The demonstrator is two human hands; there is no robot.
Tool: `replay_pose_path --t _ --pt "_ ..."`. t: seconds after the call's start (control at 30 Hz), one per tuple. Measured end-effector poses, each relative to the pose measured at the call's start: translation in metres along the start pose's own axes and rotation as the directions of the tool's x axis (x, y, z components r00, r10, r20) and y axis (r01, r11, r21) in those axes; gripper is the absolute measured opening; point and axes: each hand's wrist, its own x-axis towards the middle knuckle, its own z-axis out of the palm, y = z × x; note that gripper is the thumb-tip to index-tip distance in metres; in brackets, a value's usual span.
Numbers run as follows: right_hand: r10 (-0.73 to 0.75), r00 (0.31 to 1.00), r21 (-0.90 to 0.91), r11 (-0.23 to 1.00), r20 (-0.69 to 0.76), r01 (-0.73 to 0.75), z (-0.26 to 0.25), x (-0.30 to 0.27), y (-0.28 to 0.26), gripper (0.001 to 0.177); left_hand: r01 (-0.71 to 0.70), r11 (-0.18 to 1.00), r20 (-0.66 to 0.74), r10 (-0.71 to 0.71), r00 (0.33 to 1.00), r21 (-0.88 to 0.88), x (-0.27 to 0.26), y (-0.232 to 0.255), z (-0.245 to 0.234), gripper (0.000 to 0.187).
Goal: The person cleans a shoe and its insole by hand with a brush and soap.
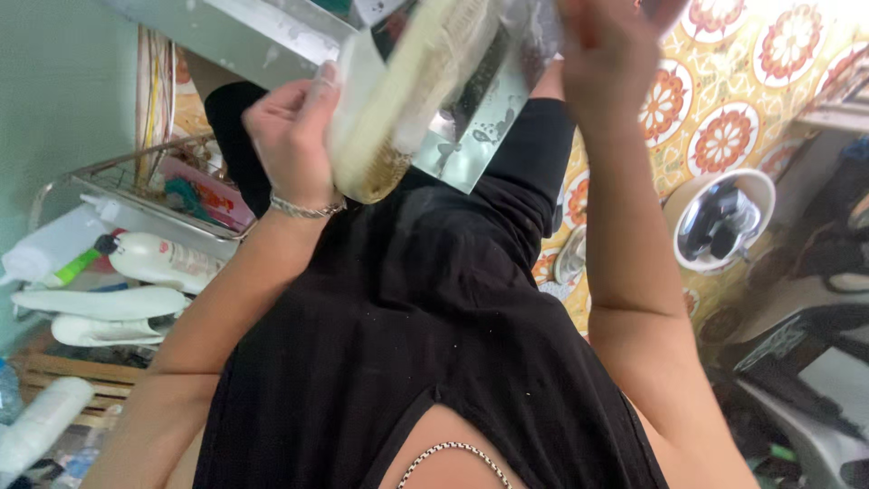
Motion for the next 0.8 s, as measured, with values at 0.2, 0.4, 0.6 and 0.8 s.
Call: replay_pose_path --t 0.2,0.4,0.6,0.8 --pt "0.106 0.993 0.143 0.983 0.050 -0.112 0.026 0.008 -0.004 0.021 -0.527 0.719 0.183 0.503 0.845 0.454 0.007 0.037 -0.026 0.030" --pt "-0.180 0.890 -0.019 0.978 0.418 0.207 0.112 0.057 -0.041 0.017 -0.600 0.561 0.209 0.607 0.766 0.569 0.023 0.041 -0.036 0.027" --pt "0.113 0.460 -0.327 0.847 0.881 0.419 0.242 0.087 -0.032 0.021 -0.598 0.582 0.251 0.568 0.784 0.551 0.021 0.045 -0.039 0.023" --pt "0.068 0.440 -0.287 0.844 0.895 0.452 0.289 0.067 -0.004 0.027 -0.693 0.482 0.439 0.542 0.717 0.536 0.023 0.059 -0.050 0.050"
